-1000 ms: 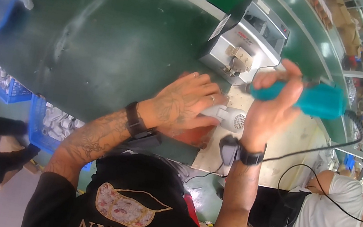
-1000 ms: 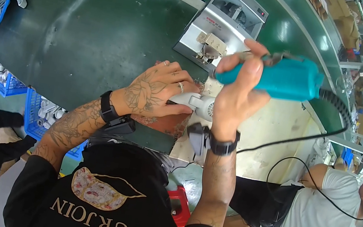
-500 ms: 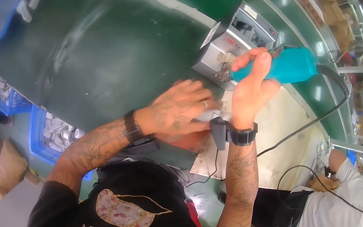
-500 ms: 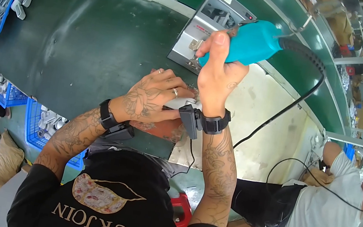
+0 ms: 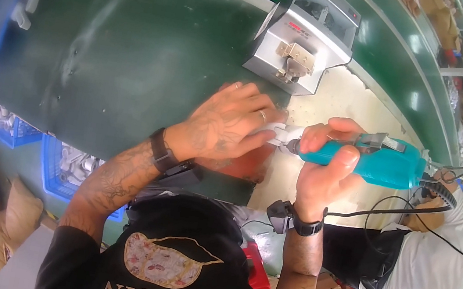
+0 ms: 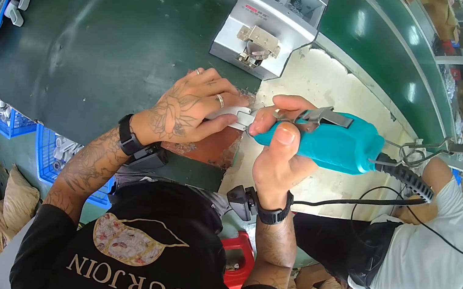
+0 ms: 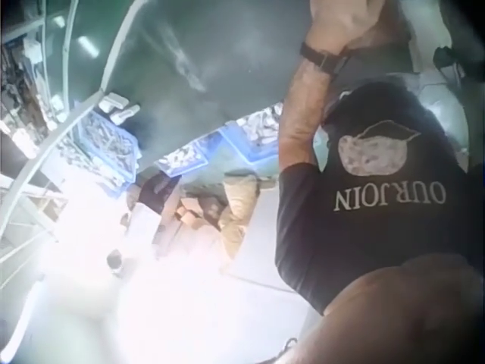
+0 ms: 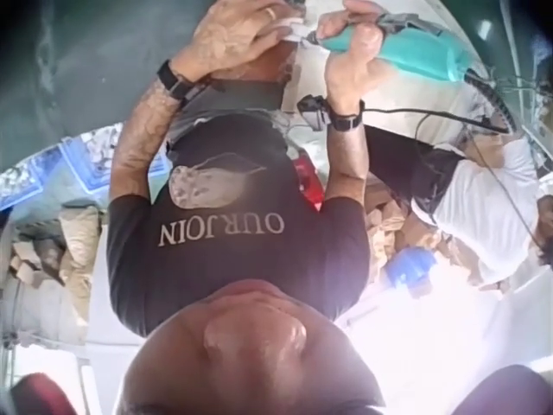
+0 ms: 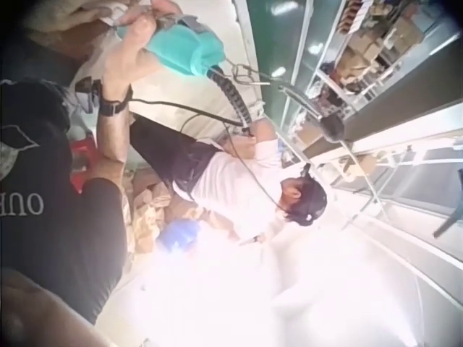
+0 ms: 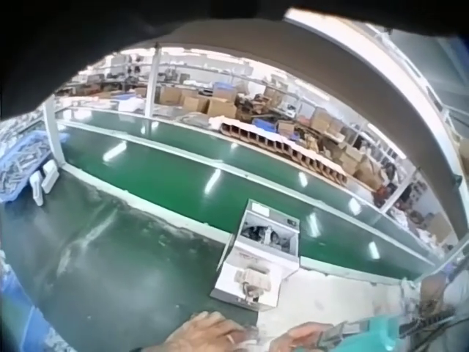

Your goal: The person gathers white plastic components by hand, picks up a blue power tool, and inserts a component into a machine. They then press the power tool against the component before setting the part down and reaching for the machine again.

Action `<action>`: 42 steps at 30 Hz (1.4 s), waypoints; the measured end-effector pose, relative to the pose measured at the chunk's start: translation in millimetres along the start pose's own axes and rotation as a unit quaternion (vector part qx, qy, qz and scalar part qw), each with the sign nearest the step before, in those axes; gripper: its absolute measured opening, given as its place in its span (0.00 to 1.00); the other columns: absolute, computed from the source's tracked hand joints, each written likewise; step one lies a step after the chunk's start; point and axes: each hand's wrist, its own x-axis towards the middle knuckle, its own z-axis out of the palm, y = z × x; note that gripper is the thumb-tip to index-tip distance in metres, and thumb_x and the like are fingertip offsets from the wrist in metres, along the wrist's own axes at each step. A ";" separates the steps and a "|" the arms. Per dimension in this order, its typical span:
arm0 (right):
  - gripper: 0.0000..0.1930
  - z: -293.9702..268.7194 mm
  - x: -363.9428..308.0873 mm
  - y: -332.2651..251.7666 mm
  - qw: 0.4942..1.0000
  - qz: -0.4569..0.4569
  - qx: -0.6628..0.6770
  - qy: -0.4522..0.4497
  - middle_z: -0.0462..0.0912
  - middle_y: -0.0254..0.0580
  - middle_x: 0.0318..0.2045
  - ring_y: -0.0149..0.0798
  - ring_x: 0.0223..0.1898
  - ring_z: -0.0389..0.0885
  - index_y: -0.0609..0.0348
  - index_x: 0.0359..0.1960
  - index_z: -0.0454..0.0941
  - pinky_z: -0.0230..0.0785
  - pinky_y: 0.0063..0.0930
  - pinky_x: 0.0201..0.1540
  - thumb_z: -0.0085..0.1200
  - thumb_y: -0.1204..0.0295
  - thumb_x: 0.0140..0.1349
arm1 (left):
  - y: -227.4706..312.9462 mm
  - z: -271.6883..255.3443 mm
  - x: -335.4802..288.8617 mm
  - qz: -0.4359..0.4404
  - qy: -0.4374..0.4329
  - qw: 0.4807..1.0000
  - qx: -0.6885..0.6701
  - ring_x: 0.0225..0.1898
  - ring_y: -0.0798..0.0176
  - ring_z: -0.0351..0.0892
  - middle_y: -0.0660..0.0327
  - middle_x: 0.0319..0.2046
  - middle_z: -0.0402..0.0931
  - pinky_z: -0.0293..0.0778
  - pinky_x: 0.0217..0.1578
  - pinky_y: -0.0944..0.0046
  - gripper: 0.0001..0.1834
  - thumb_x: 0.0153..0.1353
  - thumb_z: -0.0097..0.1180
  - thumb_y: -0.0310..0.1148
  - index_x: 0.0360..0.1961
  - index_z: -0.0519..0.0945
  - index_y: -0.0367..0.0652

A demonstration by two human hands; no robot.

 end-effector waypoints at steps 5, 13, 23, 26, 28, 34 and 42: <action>0.34 -2.9 -5.7 5.2 1.000 -0.019 0.019 0.003 0.74 0.41 0.23 0.37 0.24 0.74 0.69 0.48 0.73 0.69 0.33 0.29 0.56 0.41 0.72 | 2.6 -0.1 -2.4 0.000 -0.005 1.000 0.002 0.47 0.55 0.76 0.63 0.47 0.81 0.72 0.48 0.50 0.17 0.65 0.65 0.39 0.54 0.86 0.50; 0.29 -6.1 -9.3 15.7 0.999 0.010 0.039 -0.017 0.74 0.41 0.23 0.38 0.23 0.74 0.64 0.43 0.71 0.69 0.35 0.28 0.57 0.43 0.72 | 5.2 -1.8 -0.9 -0.005 -0.023 1.000 0.008 0.47 0.55 0.76 0.63 0.48 0.81 0.72 0.49 0.50 0.18 0.64 0.64 0.38 0.55 0.85 0.49; 0.22 -9.0 -10.7 17.2 0.998 -0.010 0.064 0.000 0.75 0.41 0.25 0.36 0.25 0.74 0.62 0.43 0.70 0.71 0.33 0.31 0.55 0.51 0.75 | 18.7 -11.0 21.3 0.023 -0.059 0.998 0.025 0.52 0.52 0.74 0.60 0.55 0.78 0.70 0.52 0.50 0.19 0.65 0.61 0.35 0.56 0.82 0.44; 0.22 -15.2 -11.1 23.3 1.000 0.017 -0.012 0.023 0.81 0.37 0.30 0.31 0.31 0.79 0.64 0.43 0.77 0.73 0.29 0.36 0.56 0.53 0.75 | 15.7 -8.8 20.6 0.056 -0.046 0.997 0.041 0.54 0.49 0.75 0.57 0.55 0.78 0.69 0.54 0.49 0.21 0.63 0.61 0.34 0.56 0.80 0.40; 0.24 -3.9 -2.4 8.4 0.993 0.086 0.064 0.057 0.81 0.37 0.30 0.32 0.32 0.80 0.65 0.47 0.76 0.73 0.29 0.37 0.59 0.51 0.73 | 12.4 -11.5 10.6 0.055 -0.028 0.997 0.042 0.52 0.48 0.77 0.58 0.56 0.80 0.71 0.51 0.48 0.23 0.58 0.66 0.34 0.56 0.82 0.43; 0.16 -39.3 33.3 1.3 0.941 -0.098 0.184 0.268 0.80 0.40 0.29 0.33 0.32 0.78 0.63 0.48 0.75 0.72 0.30 0.39 0.55 0.61 0.75 | 43.4 -20.0 -25.8 0.112 -0.098 0.986 0.076 0.51 0.50 0.80 0.57 0.52 0.81 0.75 0.51 0.52 0.22 0.59 0.70 0.36 0.55 0.84 0.47; 0.12 -64.2 59.2 40.7 0.982 0.004 -0.005 0.190 0.82 0.29 0.40 0.26 0.39 0.78 0.62 0.50 0.80 0.71 0.24 0.46 0.65 0.74 0.68 | 64.3 -66.1 -79.9 -0.160 0.011 0.979 -0.127 0.43 0.54 0.83 0.53 0.41 0.82 0.78 0.42 0.56 0.16 0.63 0.69 0.34 0.48 0.82 0.38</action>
